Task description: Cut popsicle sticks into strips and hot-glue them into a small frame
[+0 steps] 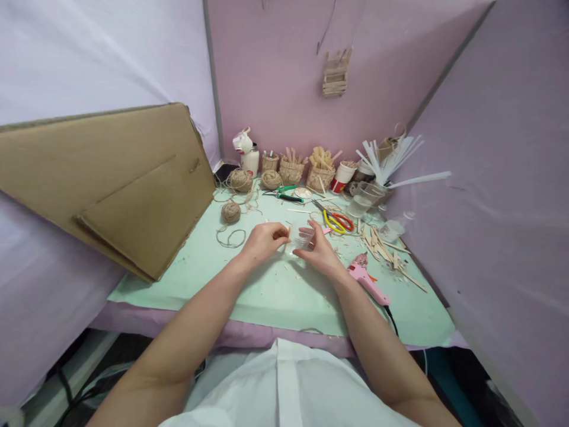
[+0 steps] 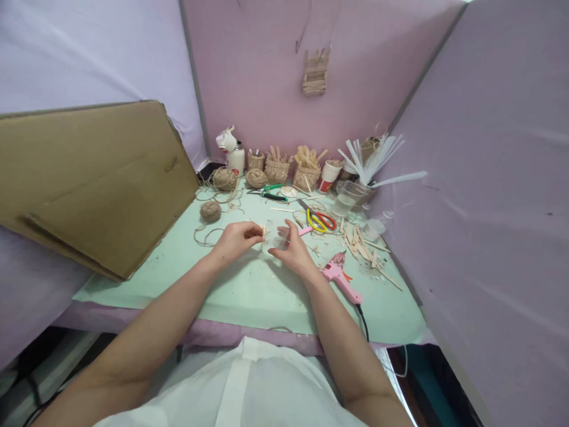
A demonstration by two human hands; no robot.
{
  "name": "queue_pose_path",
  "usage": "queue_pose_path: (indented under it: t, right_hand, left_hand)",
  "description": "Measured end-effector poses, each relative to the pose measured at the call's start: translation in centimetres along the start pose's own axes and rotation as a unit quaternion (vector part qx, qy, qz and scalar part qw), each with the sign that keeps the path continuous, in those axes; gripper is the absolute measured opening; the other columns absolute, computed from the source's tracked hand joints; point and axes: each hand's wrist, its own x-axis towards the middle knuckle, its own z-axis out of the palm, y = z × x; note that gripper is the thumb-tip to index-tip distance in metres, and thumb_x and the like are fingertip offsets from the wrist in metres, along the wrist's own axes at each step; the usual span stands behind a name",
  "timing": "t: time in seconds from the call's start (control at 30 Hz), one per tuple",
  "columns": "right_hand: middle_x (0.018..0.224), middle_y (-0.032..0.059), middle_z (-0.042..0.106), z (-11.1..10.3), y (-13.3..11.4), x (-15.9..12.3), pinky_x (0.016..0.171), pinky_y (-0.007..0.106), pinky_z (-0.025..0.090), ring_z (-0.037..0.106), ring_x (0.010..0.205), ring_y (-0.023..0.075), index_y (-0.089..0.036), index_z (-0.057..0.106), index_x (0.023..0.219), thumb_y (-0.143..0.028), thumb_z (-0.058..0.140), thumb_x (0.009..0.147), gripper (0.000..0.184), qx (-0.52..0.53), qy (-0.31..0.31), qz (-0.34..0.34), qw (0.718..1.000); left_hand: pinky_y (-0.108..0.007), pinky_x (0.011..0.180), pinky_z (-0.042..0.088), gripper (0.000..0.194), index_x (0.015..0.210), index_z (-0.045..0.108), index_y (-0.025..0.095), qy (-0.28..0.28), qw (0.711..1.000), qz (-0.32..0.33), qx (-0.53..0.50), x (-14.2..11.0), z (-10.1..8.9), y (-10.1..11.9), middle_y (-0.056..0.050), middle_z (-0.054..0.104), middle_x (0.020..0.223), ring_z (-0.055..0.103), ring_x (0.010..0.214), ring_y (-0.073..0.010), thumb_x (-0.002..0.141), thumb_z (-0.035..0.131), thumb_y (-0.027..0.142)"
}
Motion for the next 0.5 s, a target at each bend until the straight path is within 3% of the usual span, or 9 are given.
queue_pose_path:
  t: [0.5]
  right_hand:
    - [0.125, 0.0108, 0.053, 0.18, 0.96, 0.00, 0.098, 0.041, 0.043, 0.051, 0.118, 0.0218, -0.026, 0.028, 0.134, -0.027, 0.072, 0.066, 0.080, -0.018, 0.009, -0.025, 0.999]
  left_hand:
    - [-0.026, 0.069, 0.045, 0.008, 0.077, 0.065, 0.018, 0.005, 1.000, -0.009, 0.008, -0.02, 0.31, 0.01, -0.001, 0.069, 0.076, 0.062, 0.071, -0.0146, 0.071, 0.063, 0.022]
